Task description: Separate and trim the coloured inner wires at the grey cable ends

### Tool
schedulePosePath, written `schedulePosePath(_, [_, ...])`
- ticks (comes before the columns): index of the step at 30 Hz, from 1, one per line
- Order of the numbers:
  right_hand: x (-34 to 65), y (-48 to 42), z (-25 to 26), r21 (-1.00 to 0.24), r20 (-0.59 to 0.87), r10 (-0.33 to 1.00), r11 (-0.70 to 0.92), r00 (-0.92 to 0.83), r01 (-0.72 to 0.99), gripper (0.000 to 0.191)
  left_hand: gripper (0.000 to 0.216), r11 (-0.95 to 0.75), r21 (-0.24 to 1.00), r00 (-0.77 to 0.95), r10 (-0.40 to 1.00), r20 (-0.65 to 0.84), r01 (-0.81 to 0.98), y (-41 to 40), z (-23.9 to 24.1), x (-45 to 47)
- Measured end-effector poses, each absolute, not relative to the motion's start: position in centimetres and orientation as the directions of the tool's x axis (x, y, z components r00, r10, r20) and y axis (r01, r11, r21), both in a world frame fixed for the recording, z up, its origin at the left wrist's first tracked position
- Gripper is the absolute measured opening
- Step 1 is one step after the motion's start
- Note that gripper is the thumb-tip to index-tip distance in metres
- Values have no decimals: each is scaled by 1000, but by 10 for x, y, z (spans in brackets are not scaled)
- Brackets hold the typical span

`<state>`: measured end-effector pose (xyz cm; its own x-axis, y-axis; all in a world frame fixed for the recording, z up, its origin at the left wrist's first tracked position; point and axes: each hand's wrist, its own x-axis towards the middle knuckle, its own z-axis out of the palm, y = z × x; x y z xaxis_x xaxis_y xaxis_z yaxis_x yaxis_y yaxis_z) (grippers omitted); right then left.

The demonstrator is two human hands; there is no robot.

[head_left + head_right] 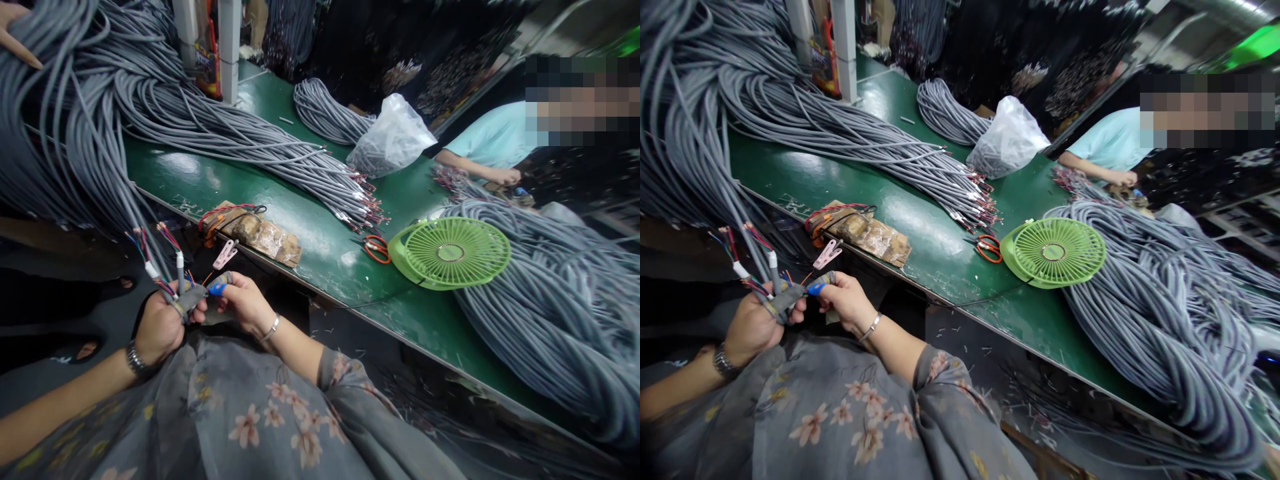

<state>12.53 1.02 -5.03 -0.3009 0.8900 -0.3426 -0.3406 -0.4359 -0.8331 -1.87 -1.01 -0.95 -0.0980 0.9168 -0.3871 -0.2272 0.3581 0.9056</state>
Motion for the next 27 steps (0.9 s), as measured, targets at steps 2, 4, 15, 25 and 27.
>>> schedulePosePath(2, [128, 11, -53, -819, -339, 877, -454, -340, -352, 48, 34, 345, 909, -88, 924, -373, -232, -9, -10, -20])
schedulePosePath(4, [133, 15, -56, -799, -331, 878, -456, -347, -392, 49, 35, 338, 909, -57, 931, -362, -244, -8, -8, -22])
schedulePosePath(15, [136, 53, -59, -870, -248, 939, -324, -237, -373, 56, 44, 470, 854, 251, 874, -415, -225, 18, -15, -38])
schedulePosePath(25, [124, 57, -53, -754, -331, 923, -385, -199, -532, 56, 48, 510, 842, 292, 844, -450, -174, 28, -17, -32])
schedulePosePath(27, [122, 58, -49, -720, -354, 918, -390, -180, -573, 53, 49, 518, 839, 289, 839, -461, -164, 29, -15, -30])
